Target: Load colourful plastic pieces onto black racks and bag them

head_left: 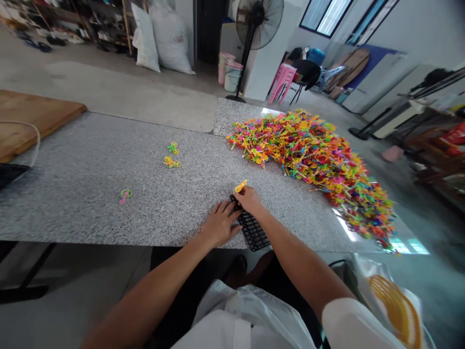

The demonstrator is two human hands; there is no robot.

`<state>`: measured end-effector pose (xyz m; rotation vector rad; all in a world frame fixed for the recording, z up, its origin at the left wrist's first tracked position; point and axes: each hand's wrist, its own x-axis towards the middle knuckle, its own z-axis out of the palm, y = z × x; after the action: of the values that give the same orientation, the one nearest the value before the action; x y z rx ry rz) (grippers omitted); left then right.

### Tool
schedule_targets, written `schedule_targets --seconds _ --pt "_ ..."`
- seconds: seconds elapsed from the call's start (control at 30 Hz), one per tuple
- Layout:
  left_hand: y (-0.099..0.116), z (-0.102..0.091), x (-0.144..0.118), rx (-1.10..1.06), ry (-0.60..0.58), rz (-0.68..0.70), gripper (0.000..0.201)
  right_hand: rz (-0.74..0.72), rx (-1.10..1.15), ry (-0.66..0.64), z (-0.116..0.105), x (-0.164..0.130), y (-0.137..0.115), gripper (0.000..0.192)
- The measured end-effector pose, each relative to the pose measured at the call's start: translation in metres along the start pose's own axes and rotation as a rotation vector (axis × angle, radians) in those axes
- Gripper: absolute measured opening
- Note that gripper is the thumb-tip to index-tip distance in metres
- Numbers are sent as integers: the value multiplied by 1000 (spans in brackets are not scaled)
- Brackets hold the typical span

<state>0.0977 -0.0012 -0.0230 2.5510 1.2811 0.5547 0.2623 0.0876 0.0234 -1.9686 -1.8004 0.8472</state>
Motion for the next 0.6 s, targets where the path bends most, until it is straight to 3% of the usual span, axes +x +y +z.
schedule_targets --seconds 0.13,0.3,0.5,0.53,0.6 --pt "-2 3 -1 -1 25 6 53 -43 -222 107 14 -4 -3 22" --pt "-5 5 -1 13 23 13 53 2 -337 130 24 -6 -8 30" --pt "-4 0 1 46 10 -2 49 -53 -396 80 22 -6 -13 34" --pt "-4 -1 1 52 11 -6 50 -72 -383 49 17 -4 -12 32" --pt "-4 -3 1 57 23 -10 49 -123 -308 -134 1 7 -8 25"
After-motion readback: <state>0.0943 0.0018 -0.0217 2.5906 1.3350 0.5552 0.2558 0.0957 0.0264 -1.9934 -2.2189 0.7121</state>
